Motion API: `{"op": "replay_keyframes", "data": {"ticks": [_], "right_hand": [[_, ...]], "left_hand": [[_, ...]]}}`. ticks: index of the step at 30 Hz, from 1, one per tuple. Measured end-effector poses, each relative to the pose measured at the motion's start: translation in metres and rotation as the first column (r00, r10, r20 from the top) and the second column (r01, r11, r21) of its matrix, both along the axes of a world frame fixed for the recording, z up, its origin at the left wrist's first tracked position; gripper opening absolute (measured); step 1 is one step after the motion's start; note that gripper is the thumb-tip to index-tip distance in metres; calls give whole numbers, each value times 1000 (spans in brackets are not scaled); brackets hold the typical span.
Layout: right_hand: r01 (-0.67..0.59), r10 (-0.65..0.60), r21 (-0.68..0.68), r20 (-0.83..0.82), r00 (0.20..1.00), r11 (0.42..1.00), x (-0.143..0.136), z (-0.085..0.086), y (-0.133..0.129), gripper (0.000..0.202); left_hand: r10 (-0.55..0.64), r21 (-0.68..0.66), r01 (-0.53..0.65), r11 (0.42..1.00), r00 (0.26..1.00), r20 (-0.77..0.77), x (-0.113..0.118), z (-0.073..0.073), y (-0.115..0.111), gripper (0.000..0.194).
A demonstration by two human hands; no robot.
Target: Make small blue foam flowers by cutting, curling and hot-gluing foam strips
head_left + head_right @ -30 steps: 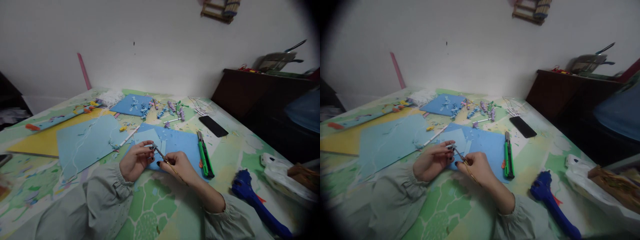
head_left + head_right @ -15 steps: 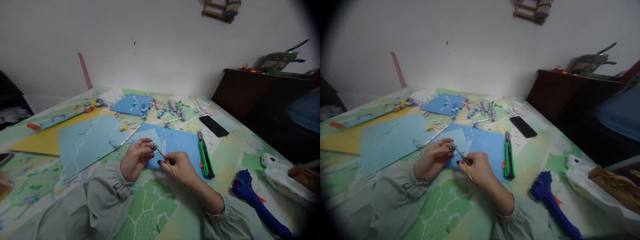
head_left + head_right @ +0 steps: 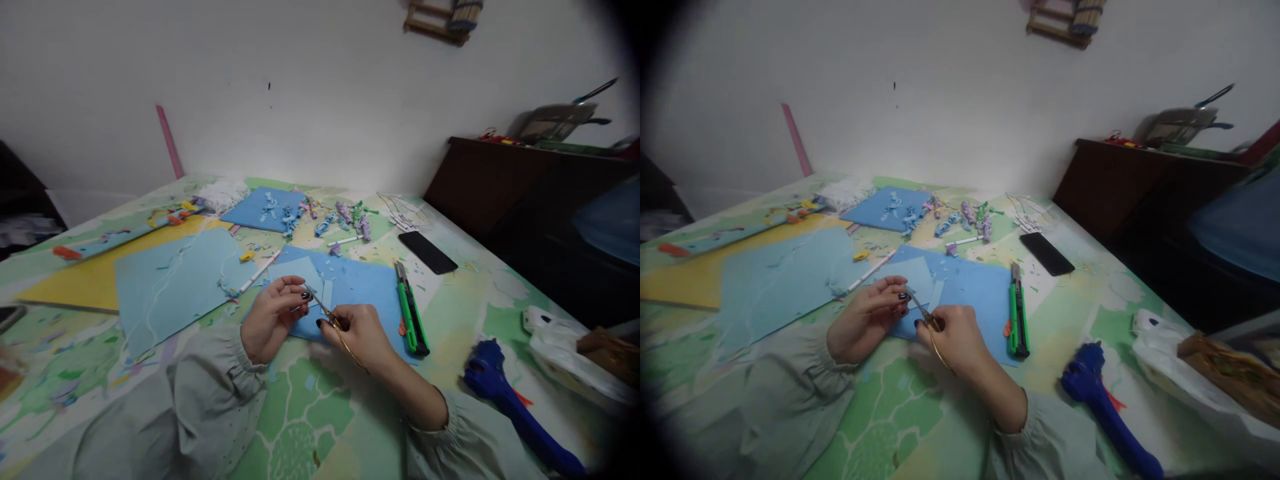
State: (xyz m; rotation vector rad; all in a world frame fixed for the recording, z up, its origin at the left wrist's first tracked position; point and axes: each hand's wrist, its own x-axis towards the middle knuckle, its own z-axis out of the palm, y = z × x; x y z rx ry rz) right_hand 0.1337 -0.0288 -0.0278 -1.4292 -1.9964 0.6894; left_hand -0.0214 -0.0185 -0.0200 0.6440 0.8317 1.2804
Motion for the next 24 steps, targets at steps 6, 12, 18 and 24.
{"op": "replay_keyframes", "data": {"ticks": [6, 12, 18, 24], "right_hand": [[0, 0, 7, 5, 1000, 1000, 0, 1, 0, 32], [1, -1, 15, 25, 1000, 1000, 1, 1, 0, 32], [4, -5, 7, 41, 999, 1000, 1, -1, 0, 32], [24, -25, 24, 43, 999, 999, 0, 0, 0, 32]], "left_hand": [[19, 41, -17, 999, 999, -45, -1, -3, 0, 32], [44, 92, -33, 995, 993, -111, 0, -4, 1, 32], [75, 117, -58, 991, 987, -141, -1, -2, 0, 31], [60, 129, -37, 991, 981, -184, 0, -1, 0, 32]]}}
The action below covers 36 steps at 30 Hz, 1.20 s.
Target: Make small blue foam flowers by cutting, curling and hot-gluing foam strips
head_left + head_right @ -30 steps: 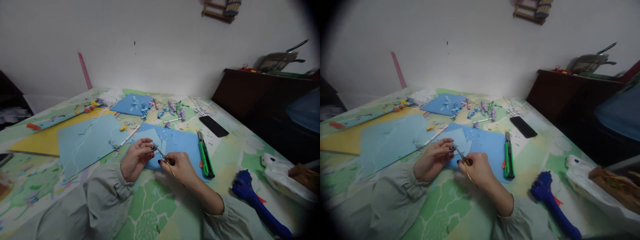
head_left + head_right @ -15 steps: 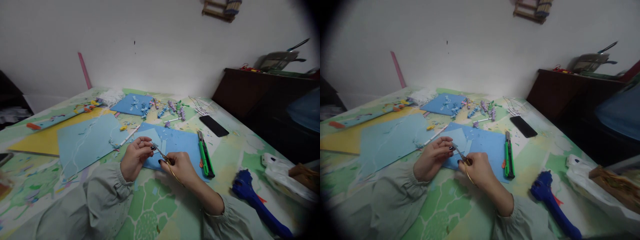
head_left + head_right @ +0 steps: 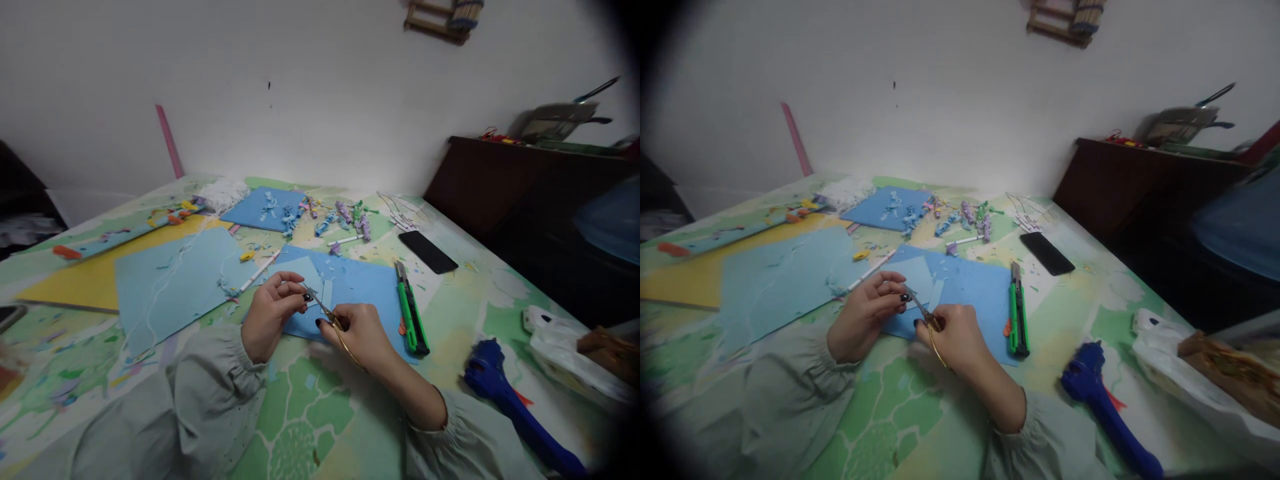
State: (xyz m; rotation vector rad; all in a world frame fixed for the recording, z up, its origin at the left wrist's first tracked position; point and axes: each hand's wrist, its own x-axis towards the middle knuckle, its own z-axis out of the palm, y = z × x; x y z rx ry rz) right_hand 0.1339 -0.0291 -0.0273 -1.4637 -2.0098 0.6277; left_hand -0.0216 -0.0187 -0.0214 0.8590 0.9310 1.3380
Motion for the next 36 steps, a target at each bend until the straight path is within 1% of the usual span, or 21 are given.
{"op": "replay_keyframes", "data": {"ticks": [5, 10, 14, 19, 30, 36], "right_hand": [[-8, 8, 0, 3, 1000, 1000, 1, -1, 0, 31], [-6, 6, -4, -4, 1000, 1000, 1, -1, 0, 32], [0, 0, -11, 2, 1000, 1000, 1, 1, 0, 32], [-10, 10, 3, 4, 1000, 1000, 2, 1, 0, 31], [-3, 3, -7, 29, 1000, 1000, 2, 1, -1, 31], [-10, 10, -4, 29, 1000, 1000, 3, 2, 1, 30]], "left_hand": [[0, 16, 0, 1000, 1000, -30, 0, -1, 1, 31], [23, 81, -14, 997, 993, -114, -1, -4, 2, 31], [50, 103, -35, 994, 988, -147, -2, -4, 2, 30], [81, 125, -62, 990, 985, -155, -3, -4, 3, 30], [59, 135, -34, 990, 980, -188, -3, -4, 3, 29], [76, 136, -49, 990, 976, -202, -3, -2, 3, 29]]}}
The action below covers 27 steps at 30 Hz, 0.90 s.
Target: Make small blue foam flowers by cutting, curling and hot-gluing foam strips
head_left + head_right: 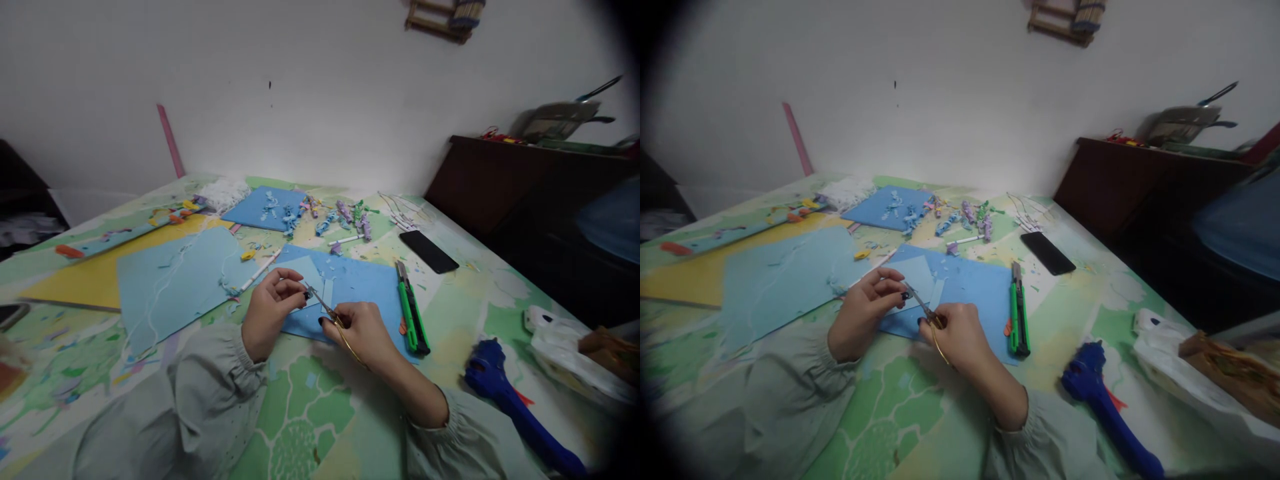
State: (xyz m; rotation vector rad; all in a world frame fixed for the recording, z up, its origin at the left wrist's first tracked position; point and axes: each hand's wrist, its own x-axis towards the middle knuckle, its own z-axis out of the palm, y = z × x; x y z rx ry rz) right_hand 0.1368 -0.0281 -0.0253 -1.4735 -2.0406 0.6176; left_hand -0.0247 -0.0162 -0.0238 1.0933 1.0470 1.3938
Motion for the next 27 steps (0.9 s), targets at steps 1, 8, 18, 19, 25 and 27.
{"op": "replay_keyframes", "data": {"ticks": [1, 8, 18, 19, 25, 27], "right_hand": [[-1, 1, 0, 1, 1000, 1000, 0, 0, 0, 30], [-1, 1, -3, -1, 1000, 1000, 0, 1, -1, 30], [-5, 5, -6, 5, 1000, 1000, 1, 1, 0, 30], [-4, 4, -8, 4, 1000, 1000, 1, 1, 0, 30], [6, -7, -17, -12, 1000, 1000, 2, 0, 1, 31], [21, -22, -16, -27, 999, 1000, 2, 0, 1, 31]], "left_hand": [[4, -1, -4, 1000, 1000, -2, 0, 0, 0, 29], [36, 5, -36, 999, 999, -5, 0, 0, 1, 30], [41, 14, -41, 999, 999, 6, -1, -2, 3, 31], [44, 17, -45, 999, 999, 9, -2, -2, 3, 30], [55, 12, -55, 998, 998, 16, -2, 0, 4, 31], [55, 10, -55, 998, 998, 15, -1, 0, 4, 30]]}}
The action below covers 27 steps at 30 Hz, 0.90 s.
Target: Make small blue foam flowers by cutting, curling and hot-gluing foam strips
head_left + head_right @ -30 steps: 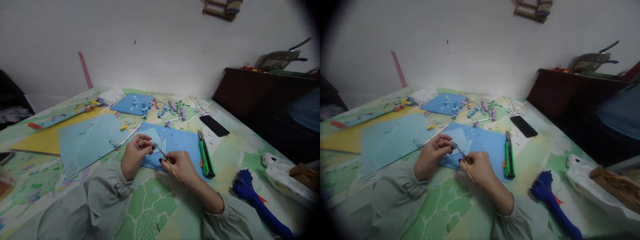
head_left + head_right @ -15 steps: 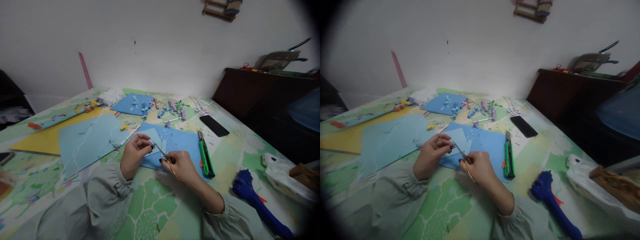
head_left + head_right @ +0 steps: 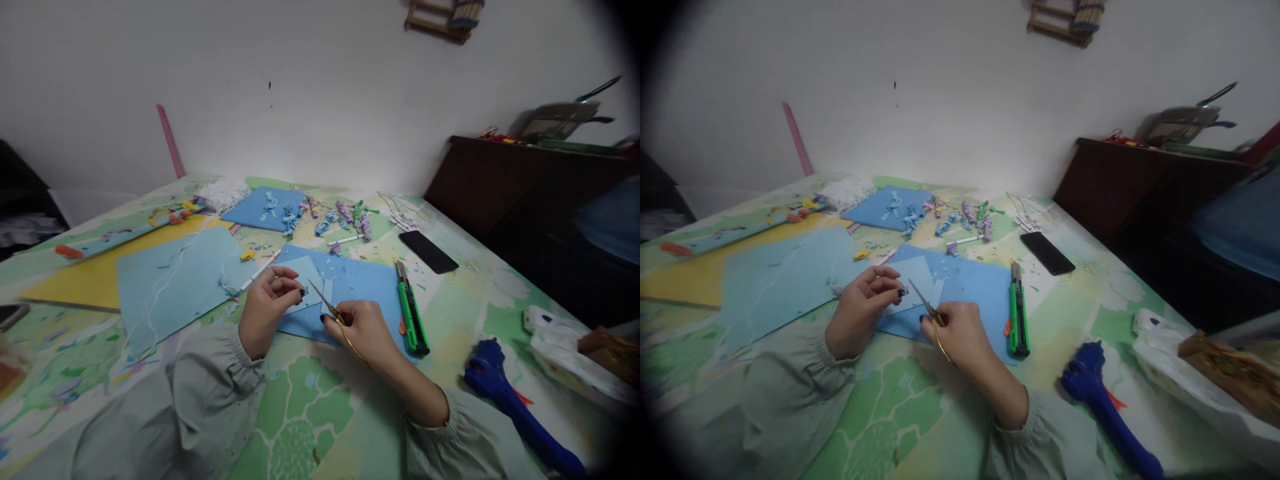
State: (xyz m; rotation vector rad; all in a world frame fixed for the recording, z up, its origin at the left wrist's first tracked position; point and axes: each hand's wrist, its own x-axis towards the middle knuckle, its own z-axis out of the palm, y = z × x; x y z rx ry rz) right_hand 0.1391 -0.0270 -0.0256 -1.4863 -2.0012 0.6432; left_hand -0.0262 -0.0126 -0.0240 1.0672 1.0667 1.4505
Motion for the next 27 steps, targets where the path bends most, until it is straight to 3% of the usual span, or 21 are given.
{"op": "replay_keyframes", "data": {"ticks": [11, 18, 27], "right_hand": [[-33, 17, 129, 116, 993, 991, 3, 4, -2, 20], [-52, -1, 219, 236, 972, 974, 11, 5, -2, 16], [-118, 62, 250, 220, 974, 961, 11, 7, -4, 17]], "left_hand": [[-21, 74, 30, 997, 992, -122, 0, 5, -3, 28], [-98, 195, 149, 969, 963, -250, -5, 7, -6, 31], [-206, 274, 291, 917, 931, -301, -9, 9, -5, 39]]}}
